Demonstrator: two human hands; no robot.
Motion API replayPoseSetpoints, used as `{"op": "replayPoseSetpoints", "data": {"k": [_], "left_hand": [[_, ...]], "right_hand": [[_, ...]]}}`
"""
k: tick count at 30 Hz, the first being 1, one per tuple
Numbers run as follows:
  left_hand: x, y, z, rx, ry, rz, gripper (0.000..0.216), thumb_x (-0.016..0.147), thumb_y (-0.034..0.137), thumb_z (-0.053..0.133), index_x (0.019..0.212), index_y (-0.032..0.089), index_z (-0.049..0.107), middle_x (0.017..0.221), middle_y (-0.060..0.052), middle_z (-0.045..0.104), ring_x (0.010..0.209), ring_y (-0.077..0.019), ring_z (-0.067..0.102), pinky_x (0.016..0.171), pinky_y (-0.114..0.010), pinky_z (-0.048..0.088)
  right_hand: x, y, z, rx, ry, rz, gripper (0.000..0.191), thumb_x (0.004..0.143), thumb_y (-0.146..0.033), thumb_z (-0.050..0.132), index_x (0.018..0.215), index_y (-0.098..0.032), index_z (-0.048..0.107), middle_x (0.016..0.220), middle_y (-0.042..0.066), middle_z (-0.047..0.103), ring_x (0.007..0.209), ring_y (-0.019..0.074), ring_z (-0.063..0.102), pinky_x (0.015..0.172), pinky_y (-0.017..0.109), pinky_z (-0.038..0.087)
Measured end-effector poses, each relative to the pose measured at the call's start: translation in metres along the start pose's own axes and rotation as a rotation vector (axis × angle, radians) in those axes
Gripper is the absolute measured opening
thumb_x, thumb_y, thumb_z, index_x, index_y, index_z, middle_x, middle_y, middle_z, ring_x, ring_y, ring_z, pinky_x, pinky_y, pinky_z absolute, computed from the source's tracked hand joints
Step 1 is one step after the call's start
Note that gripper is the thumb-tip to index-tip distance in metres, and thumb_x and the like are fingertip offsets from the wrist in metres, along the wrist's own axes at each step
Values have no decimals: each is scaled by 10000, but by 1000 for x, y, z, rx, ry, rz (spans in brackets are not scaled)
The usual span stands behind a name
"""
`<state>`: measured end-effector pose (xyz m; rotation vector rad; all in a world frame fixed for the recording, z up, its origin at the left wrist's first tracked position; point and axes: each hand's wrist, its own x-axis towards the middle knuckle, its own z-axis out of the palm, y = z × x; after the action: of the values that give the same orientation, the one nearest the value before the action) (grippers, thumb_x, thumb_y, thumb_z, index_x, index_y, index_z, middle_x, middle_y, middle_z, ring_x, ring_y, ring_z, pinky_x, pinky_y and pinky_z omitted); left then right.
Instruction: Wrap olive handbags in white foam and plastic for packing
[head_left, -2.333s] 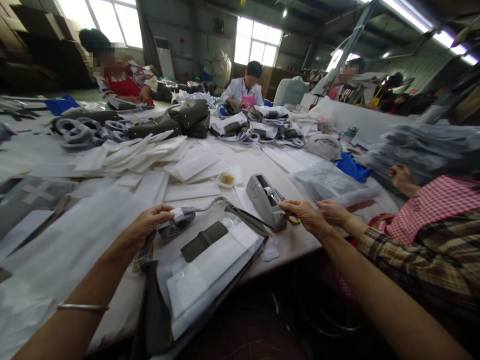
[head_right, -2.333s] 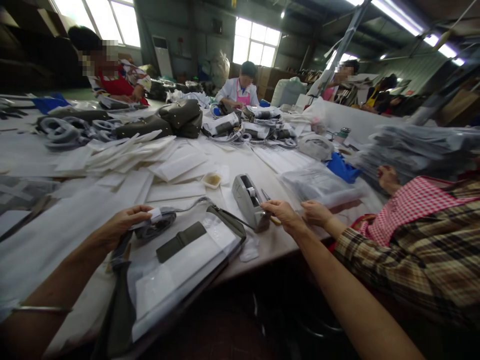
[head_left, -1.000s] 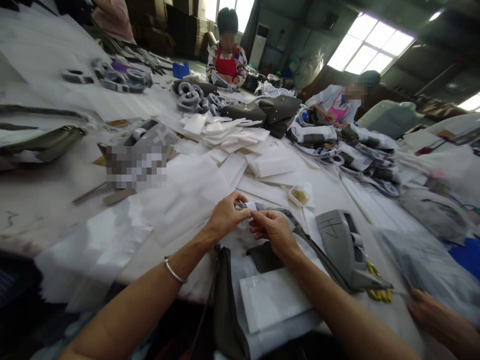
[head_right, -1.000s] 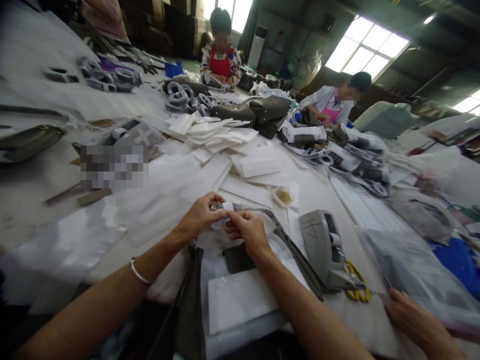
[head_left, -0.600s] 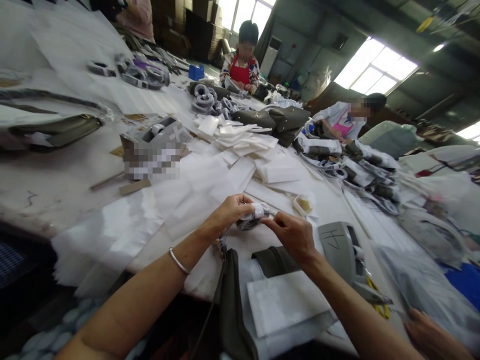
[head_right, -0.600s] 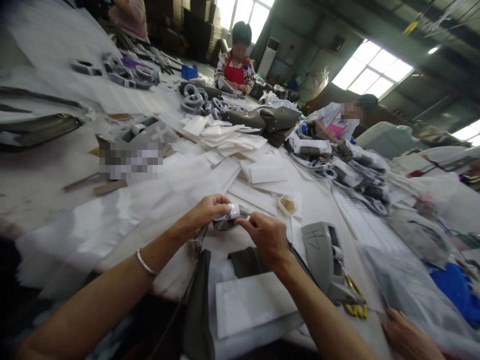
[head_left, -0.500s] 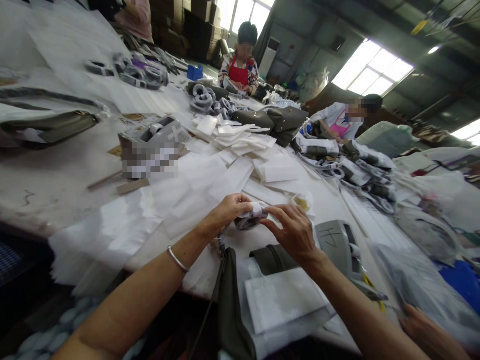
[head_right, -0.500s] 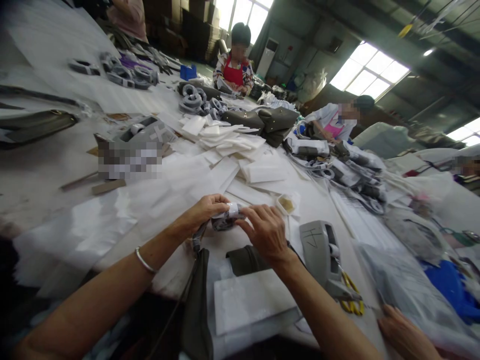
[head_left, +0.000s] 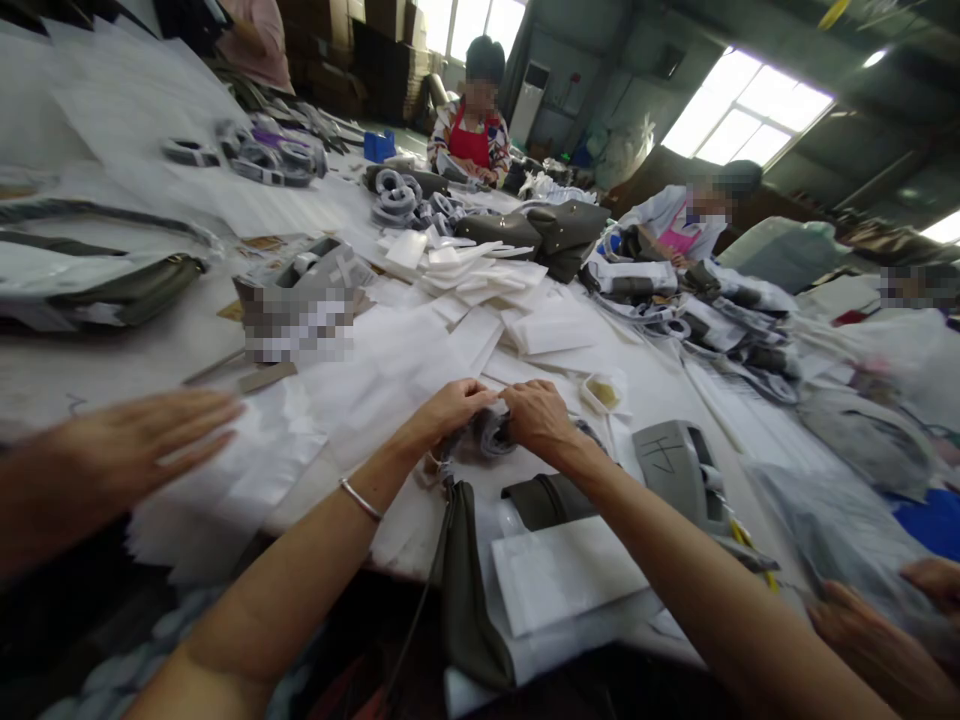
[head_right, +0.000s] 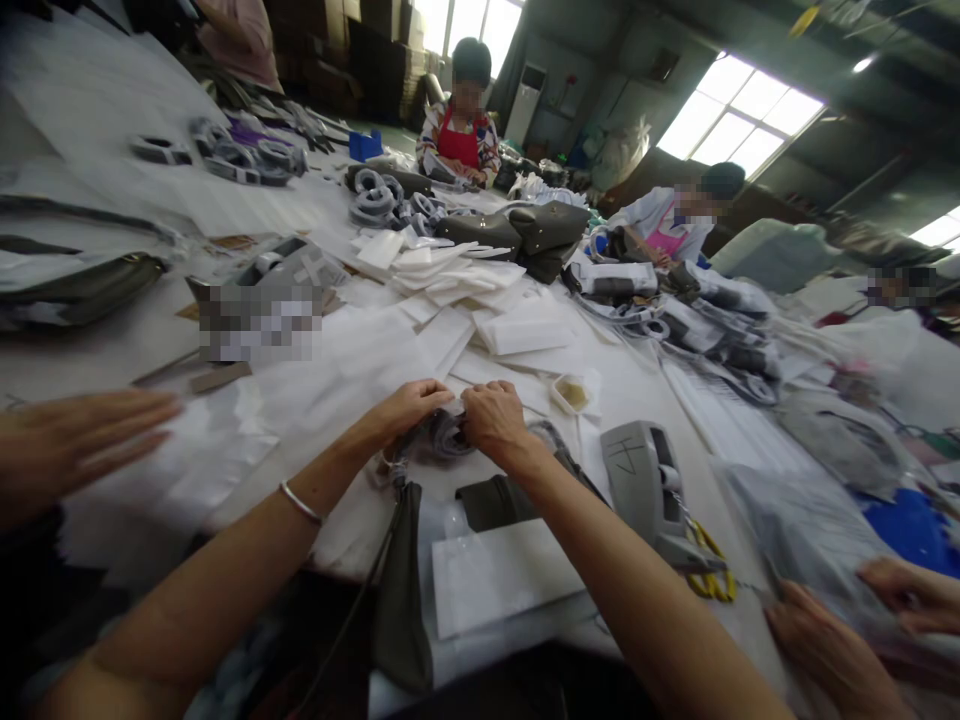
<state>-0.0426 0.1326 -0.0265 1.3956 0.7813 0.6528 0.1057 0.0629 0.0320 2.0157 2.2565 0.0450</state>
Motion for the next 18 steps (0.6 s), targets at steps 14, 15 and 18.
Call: {"op": "replayPoseSetpoints", "data": {"k": [14, 15, 18], "left_hand": [[-3, 7, -2, 464, 36, 98, 464, 744, 559, 689, 1033, 199, 650, 742, 8, 620, 679, -182, 563, 623, -258, 382], [-5, 8, 2, 519, 6, 78, 456, 709, 499, 731, 1050, 207, 652, 750, 9, 633, 686, -186, 578, 622, -256, 386], [-12, 20, 15, 627, 31, 92, 352, 719, 332, 702, 1049, 218, 664, 788, 4, 666, 724, -189, 612, 655, -255, 411]], "right_hand": [[-270, 26, 34, 1514, -468, 810, 612, 671, -771, 687, 834, -180, 686, 674, 66, 696, 560, 189, 662, 483, 251, 480], [-278, 16, 48, 1620, -420, 872, 639, 651, -764, 713, 918, -185, 683, 745, 80, 713, 635, 210, 692, 521, 268, 513], [-279, -12, 63, 1957, -180, 938, 648, 680, -694, 758, 1063, -182, 653, 1008, 135, 718, 931, 258, 707, 786, 364, 566]]}}
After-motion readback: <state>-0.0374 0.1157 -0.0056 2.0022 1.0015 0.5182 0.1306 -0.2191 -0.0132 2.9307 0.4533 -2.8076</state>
